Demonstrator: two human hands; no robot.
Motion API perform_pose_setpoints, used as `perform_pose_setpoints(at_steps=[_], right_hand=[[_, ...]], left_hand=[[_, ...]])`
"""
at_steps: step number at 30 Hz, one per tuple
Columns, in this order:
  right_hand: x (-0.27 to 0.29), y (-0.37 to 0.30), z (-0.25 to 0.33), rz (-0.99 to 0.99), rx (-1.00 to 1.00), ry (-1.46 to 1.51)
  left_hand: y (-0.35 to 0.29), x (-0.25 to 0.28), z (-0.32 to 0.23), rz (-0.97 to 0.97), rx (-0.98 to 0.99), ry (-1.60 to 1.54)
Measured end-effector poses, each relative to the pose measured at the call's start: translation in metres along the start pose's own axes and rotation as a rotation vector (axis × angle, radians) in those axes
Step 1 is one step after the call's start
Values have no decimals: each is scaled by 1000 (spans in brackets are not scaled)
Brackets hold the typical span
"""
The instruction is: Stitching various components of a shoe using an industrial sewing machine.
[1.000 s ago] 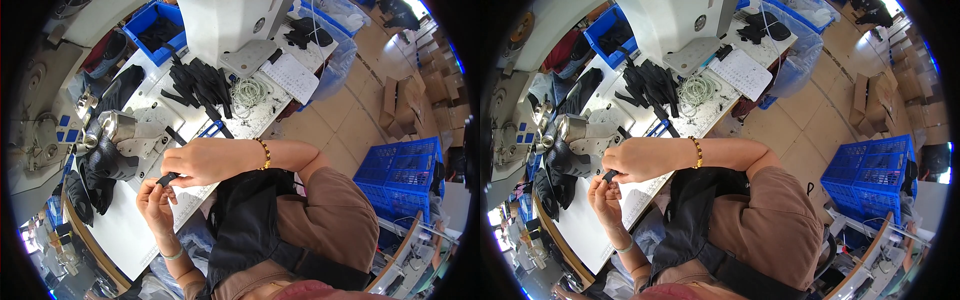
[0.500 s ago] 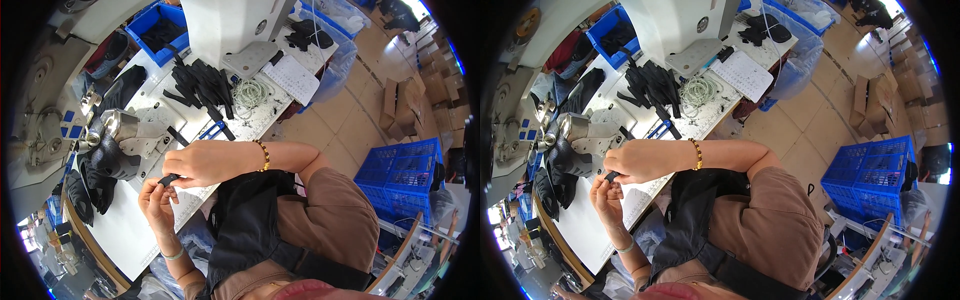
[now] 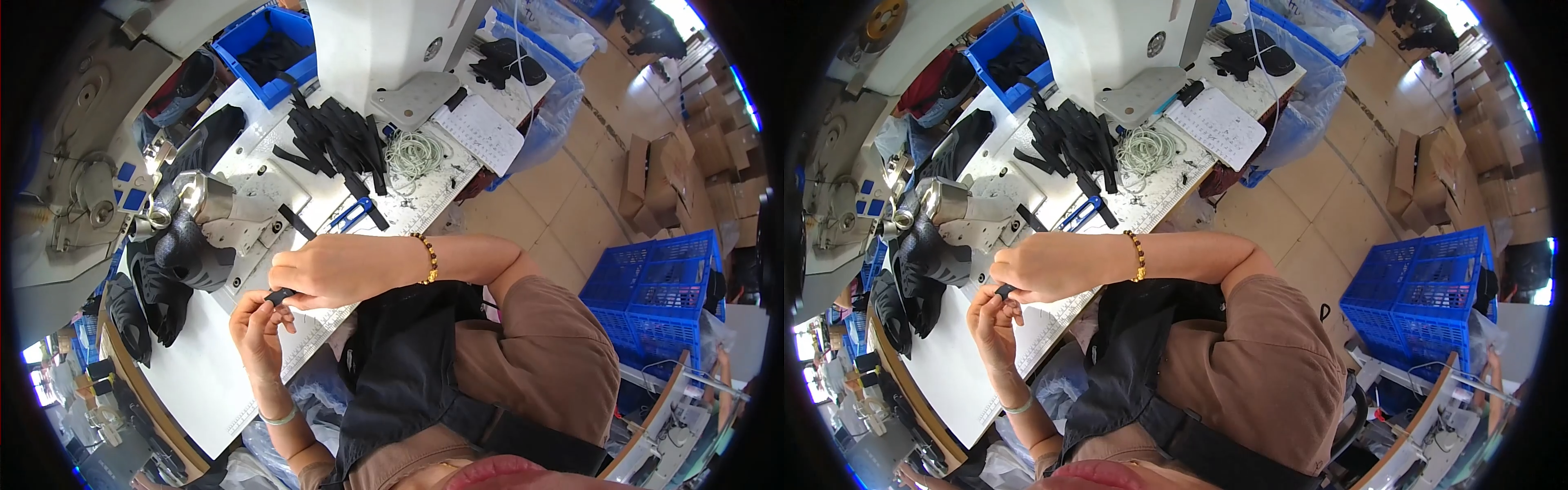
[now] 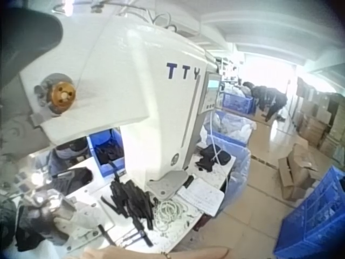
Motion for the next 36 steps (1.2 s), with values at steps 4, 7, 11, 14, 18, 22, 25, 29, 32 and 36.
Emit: perform_pose_setpoints(at_steps=[4, 7, 11, 14, 18, 22, 25, 29, 32, 36], right_hand=[[-7, -11, -5, 111, 2, -3], [-13, -4, -5, 212, 3, 9], [-34, 3, -15, 247, 38, 25], [-49, 2, -21, 104, -10, 32], [-61, -5, -13, 121, -252, 59], [-80, -5, 2, 98, -467, 194], [-93, -10, 3, 55, -474, 192], [-97, -14, 1, -68, -560, 188], [-98, -13, -1, -115, -584, 179], [-96, -11, -3, -117, -619, 184]], left_hand=[[12, 16, -11, 149, 232, 396], [21, 31, -22, 260, 364, 545], [32, 52, -31, 280, 431, 630], [42, 63, -28, 402, 322, 717], [52, 73, -15, 529, 212, 719], [41, 80, -1, 447, 165, 709], [33, 70, -7, 374, 152, 693], [34, 67, 0, 270, 98, 659], [36, 67, 3, 260, 58, 587], [42, 67, 7, 259, 45, 544]])
Point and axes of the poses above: each hand's wrist, its own y-axis towards the middle knuckle, its own x-axis out of the back of the hand, z = x × y, the point moved 1 cm from there along y, towards the middle knuckle, and after that the axes turned 13 degrees about x, right-handed, at the moved point
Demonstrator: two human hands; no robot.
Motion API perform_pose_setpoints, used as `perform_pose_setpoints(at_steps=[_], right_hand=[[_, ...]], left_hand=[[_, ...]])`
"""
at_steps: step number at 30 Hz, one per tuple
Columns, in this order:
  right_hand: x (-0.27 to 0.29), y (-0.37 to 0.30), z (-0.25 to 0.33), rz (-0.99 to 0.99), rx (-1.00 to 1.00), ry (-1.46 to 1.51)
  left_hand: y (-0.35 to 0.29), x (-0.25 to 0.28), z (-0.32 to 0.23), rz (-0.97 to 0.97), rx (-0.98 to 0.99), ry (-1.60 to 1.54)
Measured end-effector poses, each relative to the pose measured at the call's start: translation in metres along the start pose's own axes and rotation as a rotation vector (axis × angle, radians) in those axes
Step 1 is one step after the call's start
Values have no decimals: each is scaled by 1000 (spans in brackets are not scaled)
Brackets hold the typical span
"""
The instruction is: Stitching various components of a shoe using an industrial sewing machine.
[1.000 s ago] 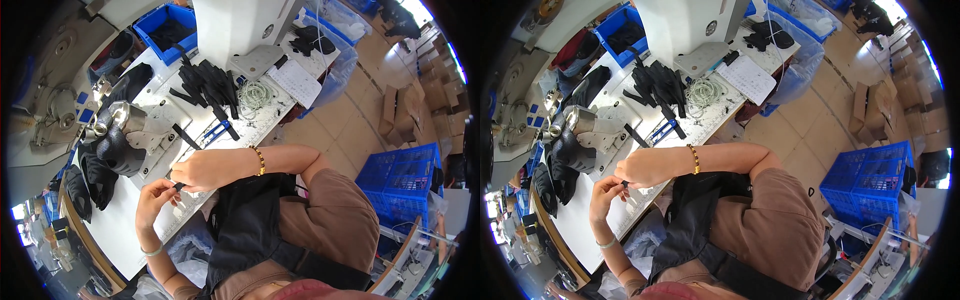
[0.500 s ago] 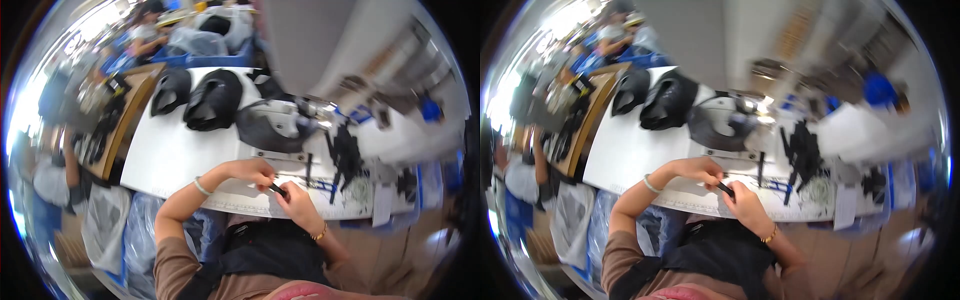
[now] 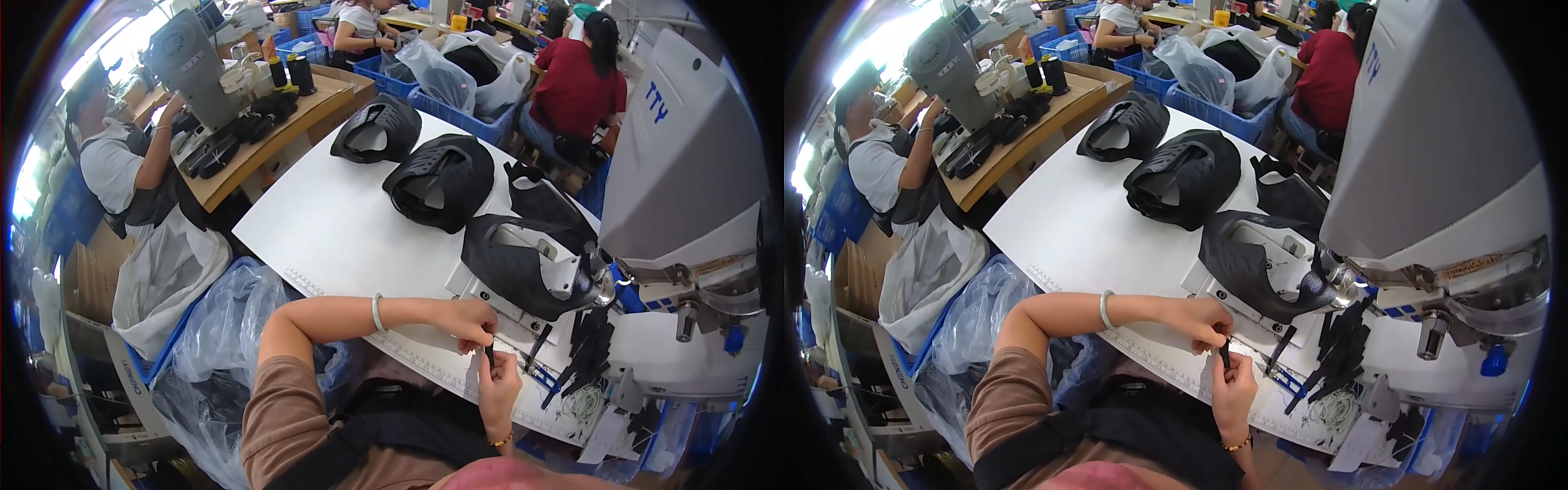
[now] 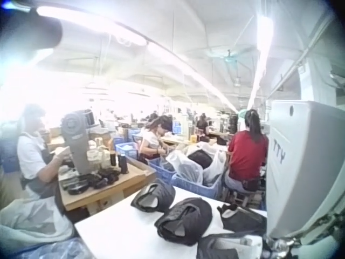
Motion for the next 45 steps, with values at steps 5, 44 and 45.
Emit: perform_pose_setpoints(at_steps=[5, 44, 45], right_hand=[[-2, 1, -2, -47, -4, 59], [27, 20, -11, -153, 137, 298], [27, 20, -12, -152, 122, 313]], left_hand=[[0, 1, 2, -7, -1, 7], [-9, -31, -11, -493, -319, 200], [-8, -31, -11, -491, -320, 198]])
Point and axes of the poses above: each hand's wrist, its own y-axis towards the middle knuckle, its own x-axis out of the back of the hand, z = x × y, the point moved 1 cm from there along y, towards the middle knuckle, and after that the axes turned 13 degrees about x, right-handed, at the moved point
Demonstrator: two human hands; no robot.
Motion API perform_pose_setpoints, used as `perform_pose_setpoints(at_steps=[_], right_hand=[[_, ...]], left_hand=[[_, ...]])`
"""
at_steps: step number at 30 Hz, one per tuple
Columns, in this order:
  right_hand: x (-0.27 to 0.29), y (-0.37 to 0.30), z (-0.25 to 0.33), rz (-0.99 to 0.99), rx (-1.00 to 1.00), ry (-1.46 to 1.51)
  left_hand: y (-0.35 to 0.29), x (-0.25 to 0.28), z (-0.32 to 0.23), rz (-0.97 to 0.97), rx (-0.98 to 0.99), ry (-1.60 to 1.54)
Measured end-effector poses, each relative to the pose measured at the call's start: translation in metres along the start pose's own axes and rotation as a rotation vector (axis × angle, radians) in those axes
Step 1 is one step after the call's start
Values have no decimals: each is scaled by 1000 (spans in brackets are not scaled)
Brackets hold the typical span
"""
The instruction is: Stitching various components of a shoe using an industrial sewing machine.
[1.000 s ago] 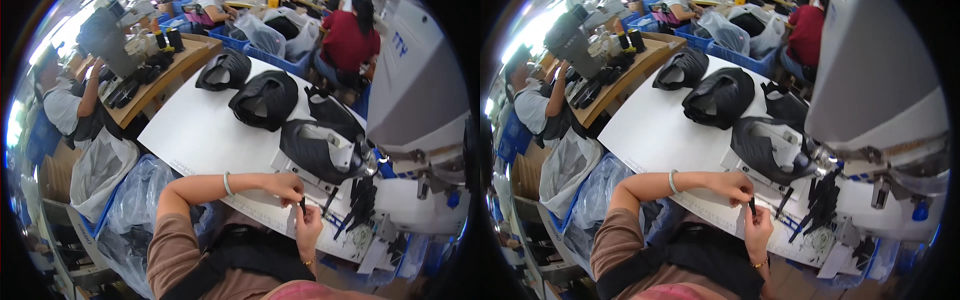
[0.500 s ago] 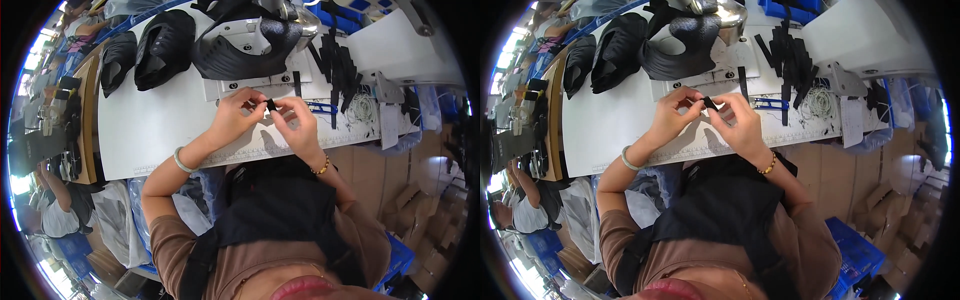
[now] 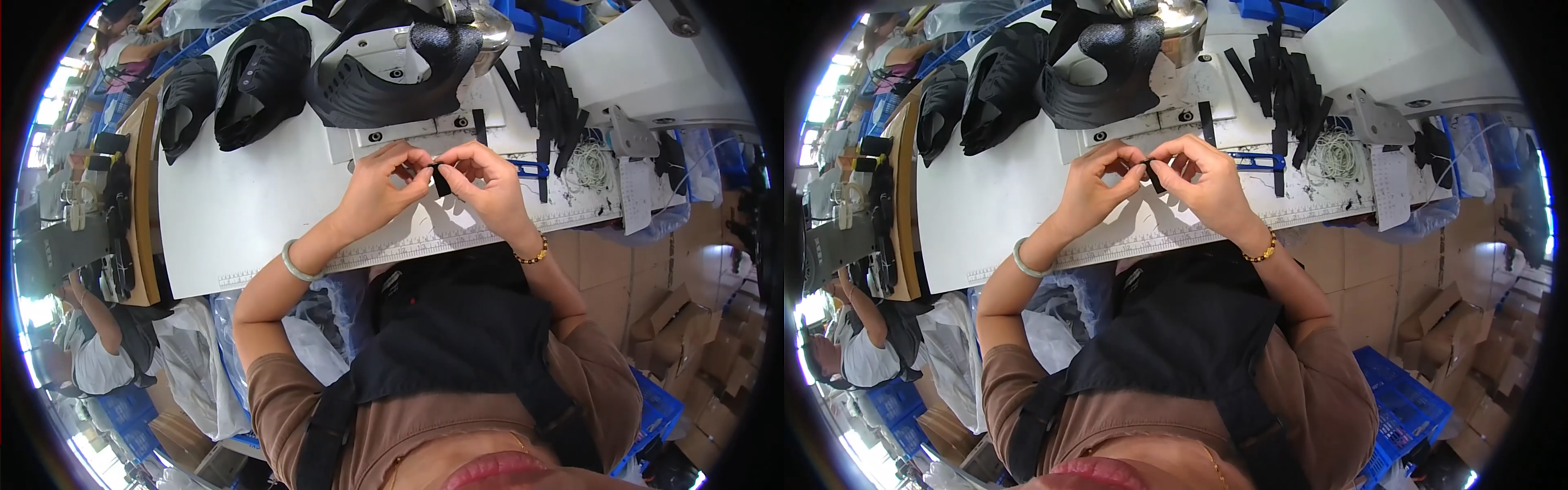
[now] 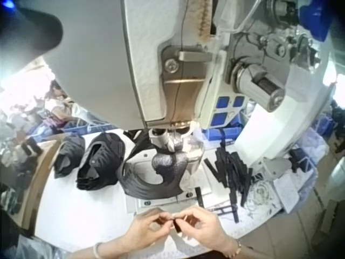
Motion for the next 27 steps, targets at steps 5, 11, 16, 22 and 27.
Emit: perform_pose_setpoints(at_steps=[5, 11, 16, 22, 27], right_hand=[[4, 4, -4, 7, -50, 9], [-6, 14, 0, 2, -19, -41], [-6, 4, 2, -27, -58, -86], [-9, -4, 2, 4, -134, 5], [-11, 0, 4, 0, -290, 326]], left_hand=[[8, 0, 4, 49, 83, -42], [6, 10, 8, 22, 57, -39], [4, 2, 9, 45, 81, -54], [-4, 2, 4, 4, 69, -43], [0, 0, 9, 33, 215, -349]])
Point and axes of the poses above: each hand's wrist, its own y-axis towards the middle knuckle, its own x-axis out of the back of the hand, z = x × y, the point moved 1 cm from there along y, towards the middle knuckle, and after that the axes turned 13 degrees about x, right-handed, at the moved point
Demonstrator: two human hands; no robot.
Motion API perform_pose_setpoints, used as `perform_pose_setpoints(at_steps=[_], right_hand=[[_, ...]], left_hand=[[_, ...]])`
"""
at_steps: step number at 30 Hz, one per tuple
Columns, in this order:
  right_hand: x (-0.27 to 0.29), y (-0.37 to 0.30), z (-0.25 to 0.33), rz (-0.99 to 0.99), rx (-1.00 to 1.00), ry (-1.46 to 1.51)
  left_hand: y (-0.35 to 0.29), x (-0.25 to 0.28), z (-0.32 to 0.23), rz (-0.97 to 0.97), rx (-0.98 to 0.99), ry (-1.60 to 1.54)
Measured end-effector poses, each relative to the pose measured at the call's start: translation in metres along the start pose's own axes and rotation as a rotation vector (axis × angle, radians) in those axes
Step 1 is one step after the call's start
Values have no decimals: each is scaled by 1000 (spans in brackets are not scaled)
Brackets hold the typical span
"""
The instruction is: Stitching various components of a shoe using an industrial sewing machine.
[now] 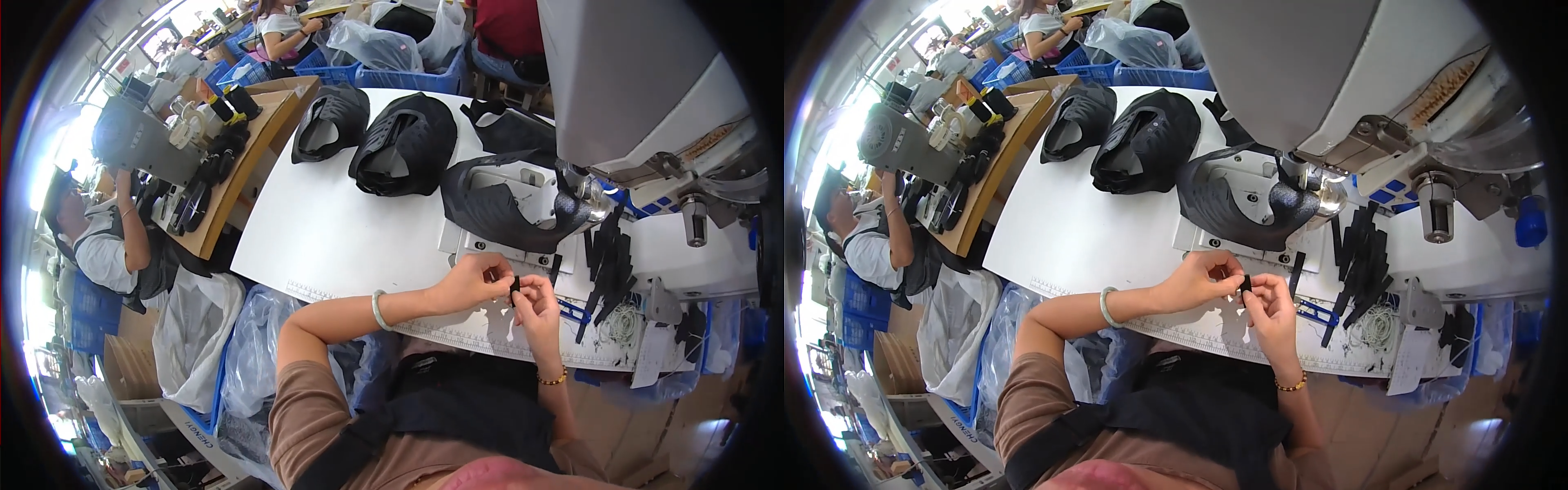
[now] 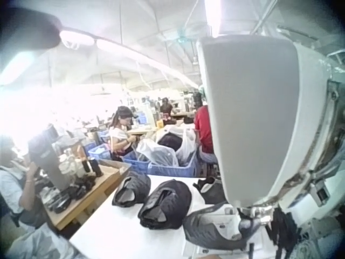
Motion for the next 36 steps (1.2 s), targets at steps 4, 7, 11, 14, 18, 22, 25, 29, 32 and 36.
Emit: perform_pose_setpoints(at_steps=[4, 7, 11, 14, 18, 22, 25, 29, 32, 36], right_hand=[[9, 5, 13, 45, -17, 39], [18, 9, 16, 125, 56, 30], [19, 7, 22, 332, 20, -125], [19, 4, 35, 355, 57, -334], [24, -1, 40, 397, 363, -700], [28, 0, 37, 380, 413, -739], [28, 0, 40, 416, 479, -764], [29, 6, 66, 307, 501, -682], [39, 15, 77, 78, 268, -272], [16, 48, 109, 41, 76, 251]], left_hand=[[2, 2, -8, 90, 128, -72], [4, 0, -11, 273, 255, -58], [3, -2, -13, 346, 250, 31], [3, -1, -9, 323, 264, -44], [2, -3, -10, 310, 278, -77], [6, -4, -18, 398, 377, -135], [7, -4, -15, 372, 342, -87], [-8, -2, -41, 258, 249, -130], [-24, 6, -78, 87, 87, -141], [-34, 16, -127, -156, -152, -133]])
Point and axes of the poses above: each hand's wrist, its own y-axis towards the middle knuckle, its own x-axis out of the back of the hand, z = x × y, the point moved 1 cm from there along y, towards the middle knuckle, and after that the axes turned 13 degrees about x, right-handed, at the moved point
